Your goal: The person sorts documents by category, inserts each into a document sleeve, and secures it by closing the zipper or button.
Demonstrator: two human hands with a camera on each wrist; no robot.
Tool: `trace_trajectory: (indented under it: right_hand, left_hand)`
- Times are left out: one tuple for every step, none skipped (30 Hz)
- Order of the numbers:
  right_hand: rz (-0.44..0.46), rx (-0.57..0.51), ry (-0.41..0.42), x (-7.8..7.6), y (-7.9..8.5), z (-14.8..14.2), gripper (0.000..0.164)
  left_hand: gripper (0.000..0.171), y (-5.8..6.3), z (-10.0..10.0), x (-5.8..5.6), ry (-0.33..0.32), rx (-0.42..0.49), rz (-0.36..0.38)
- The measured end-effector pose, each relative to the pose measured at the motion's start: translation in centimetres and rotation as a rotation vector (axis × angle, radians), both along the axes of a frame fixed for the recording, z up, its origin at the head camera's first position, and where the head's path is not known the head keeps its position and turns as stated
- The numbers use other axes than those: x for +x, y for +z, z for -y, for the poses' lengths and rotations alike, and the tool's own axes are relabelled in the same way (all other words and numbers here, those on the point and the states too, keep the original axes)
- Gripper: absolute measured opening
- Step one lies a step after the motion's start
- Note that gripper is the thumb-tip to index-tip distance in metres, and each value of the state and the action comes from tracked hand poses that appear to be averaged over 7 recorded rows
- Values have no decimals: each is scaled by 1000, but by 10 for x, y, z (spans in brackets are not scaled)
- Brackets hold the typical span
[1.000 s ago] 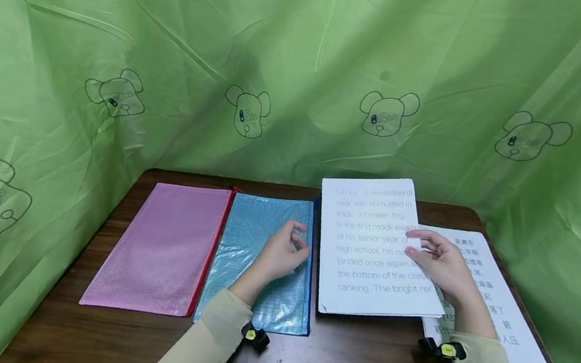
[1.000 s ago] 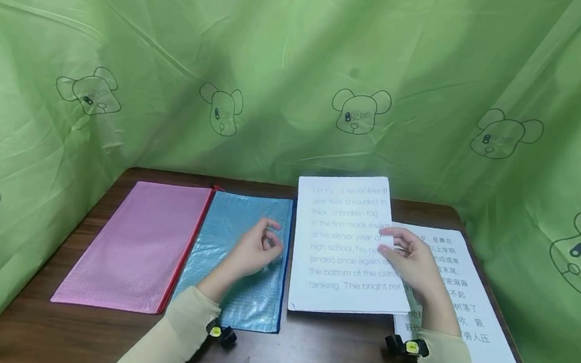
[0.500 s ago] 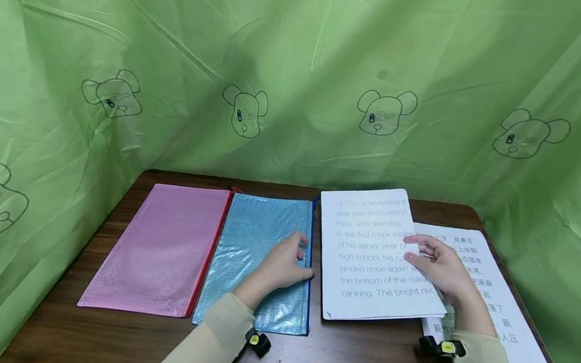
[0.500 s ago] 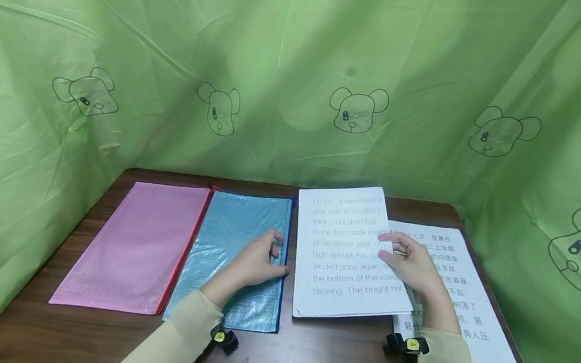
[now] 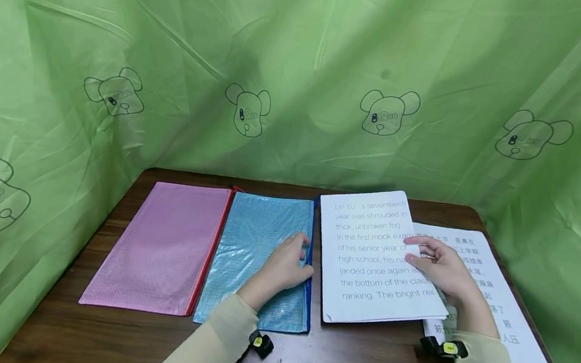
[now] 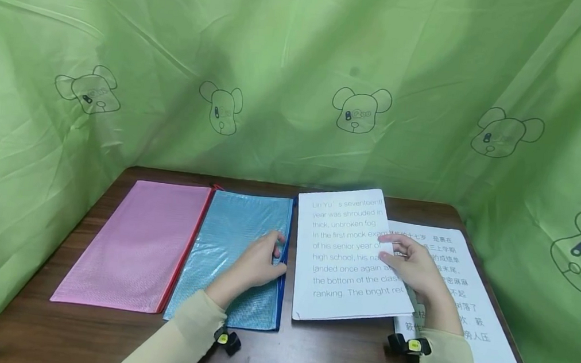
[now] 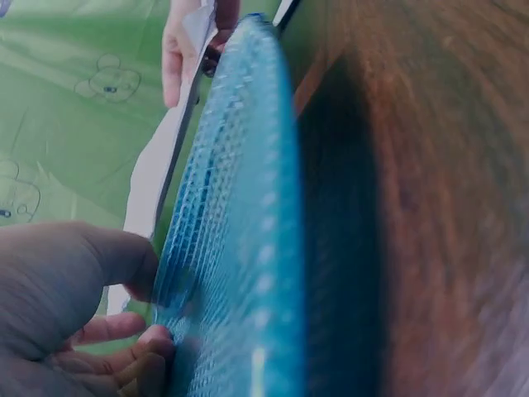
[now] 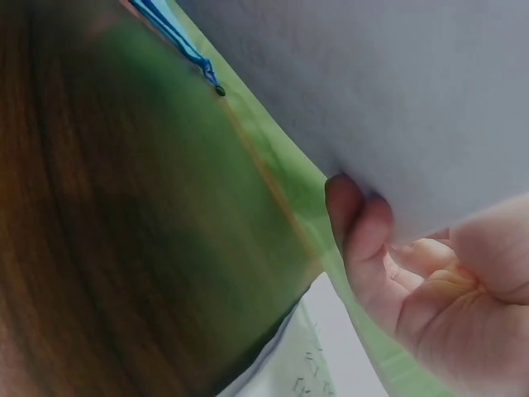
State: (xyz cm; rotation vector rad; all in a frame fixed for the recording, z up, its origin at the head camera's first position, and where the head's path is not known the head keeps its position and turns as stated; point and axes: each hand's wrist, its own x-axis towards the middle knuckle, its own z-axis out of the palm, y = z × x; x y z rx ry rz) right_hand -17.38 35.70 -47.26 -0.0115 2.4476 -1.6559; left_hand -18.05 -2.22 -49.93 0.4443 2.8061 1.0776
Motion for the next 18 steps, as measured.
trace_trajectory:
  right_hand:
    - [1,-1,3,1,1,0,47]
    - [0,0,6,1,3,0,48]
    - [0,1,11,1,4,0,48]
    - [1,-1,16,2,5,-1,48]
    - [4,-6,21,3,7,-1,48]
    - [7,-10,26,3,8,-1,48]
    - [10,-14,33,4,10,-2,48]
    - [14,-18,38,5,11,-2,48]
    - [21,-28,45,5,12,-2,48]
    - [31,-35,45,6,14,-3,48]
    - [37,-38,50,7,16,-4,48]
    - [42,-42,56,8,18,-4,49]
    - [46,-44,62,9,19,-4,49]
    - [51,-51,66,9,22,-4,49]
    - [56,-59,71,10,24,-5,49]
    - [58,-66,76,11,26,-4,48]
    - [56,-73,85,11,29,-5,49]
    - [56,-80,92,12,31,-4,49]
  left_hand:
    - [55,0,-1,1,5,-9,-11]
    - [54,0,-3,1,10,-19,-23]
    - [54,0,-4,1,14,-29,-34]
    - [53,1,-5,2,15,-32,-45]
    - [52,1,-6,2,15,-37,-53]
    - [52,1,-7,3,15,-42,-58]
    - [51,2,-7,3,17,-37,-60]
    - [51,2,-8,3,20,-29,-60]
    - [51,3,-7,3,26,-19,-54]
    - [51,3,-7,3,31,-5,-51]
    - [53,4,-6,4,36,9,-44]
    - [54,5,-6,4,40,27,-39]
    - [57,6,-5,4,44,44,-37]
    - [59,7,-4,3,46,62,-36]
    - [62,9,-3,3,47,78,-39]
    - [64,9,-3,3,48,91,-45]
    - [66,10,-2,2,50,103,-53]
    - [68,12,-1,2,54,114,-62]
